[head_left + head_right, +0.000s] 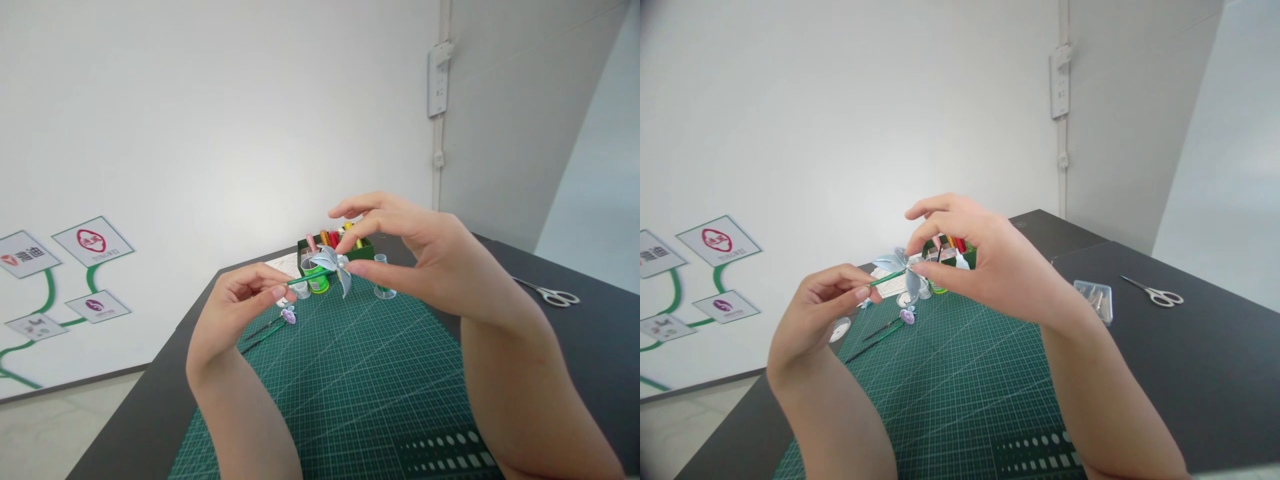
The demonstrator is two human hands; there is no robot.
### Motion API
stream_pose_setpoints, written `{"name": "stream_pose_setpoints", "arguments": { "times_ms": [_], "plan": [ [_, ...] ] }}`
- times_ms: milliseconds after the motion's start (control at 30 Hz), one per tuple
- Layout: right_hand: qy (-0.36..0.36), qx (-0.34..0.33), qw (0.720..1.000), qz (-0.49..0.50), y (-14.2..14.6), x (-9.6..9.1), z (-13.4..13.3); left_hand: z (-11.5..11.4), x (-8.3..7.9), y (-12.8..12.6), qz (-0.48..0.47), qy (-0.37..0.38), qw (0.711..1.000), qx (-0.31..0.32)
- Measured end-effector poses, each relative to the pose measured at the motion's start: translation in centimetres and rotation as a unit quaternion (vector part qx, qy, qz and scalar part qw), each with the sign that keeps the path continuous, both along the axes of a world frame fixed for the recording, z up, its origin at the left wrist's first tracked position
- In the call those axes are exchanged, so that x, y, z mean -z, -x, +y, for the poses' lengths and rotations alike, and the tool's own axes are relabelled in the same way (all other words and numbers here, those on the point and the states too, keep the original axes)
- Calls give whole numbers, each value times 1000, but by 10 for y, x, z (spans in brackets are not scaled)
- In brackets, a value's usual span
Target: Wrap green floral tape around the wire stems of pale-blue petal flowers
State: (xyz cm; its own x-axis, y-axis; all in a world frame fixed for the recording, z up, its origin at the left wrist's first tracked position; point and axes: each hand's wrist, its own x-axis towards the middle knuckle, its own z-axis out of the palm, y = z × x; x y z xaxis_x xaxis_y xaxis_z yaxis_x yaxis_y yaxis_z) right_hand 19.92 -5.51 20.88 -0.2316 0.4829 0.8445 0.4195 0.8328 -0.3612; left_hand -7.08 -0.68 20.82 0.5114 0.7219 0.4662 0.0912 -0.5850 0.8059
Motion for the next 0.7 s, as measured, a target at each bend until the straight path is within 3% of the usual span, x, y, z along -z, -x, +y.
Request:
{"name": "stream_pose_setpoints", "arguments": {
  "times_ms": [367, 700],
  "plan": [
    [24, -50, 998, -25, 1, -1, 0, -1, -2, -1, 15, 6, 1000, 4],
    [49, -56, 996, -55, -1, 0, -5, -4, -4, -2, 31, 10, 999, -6]
  ]
}}
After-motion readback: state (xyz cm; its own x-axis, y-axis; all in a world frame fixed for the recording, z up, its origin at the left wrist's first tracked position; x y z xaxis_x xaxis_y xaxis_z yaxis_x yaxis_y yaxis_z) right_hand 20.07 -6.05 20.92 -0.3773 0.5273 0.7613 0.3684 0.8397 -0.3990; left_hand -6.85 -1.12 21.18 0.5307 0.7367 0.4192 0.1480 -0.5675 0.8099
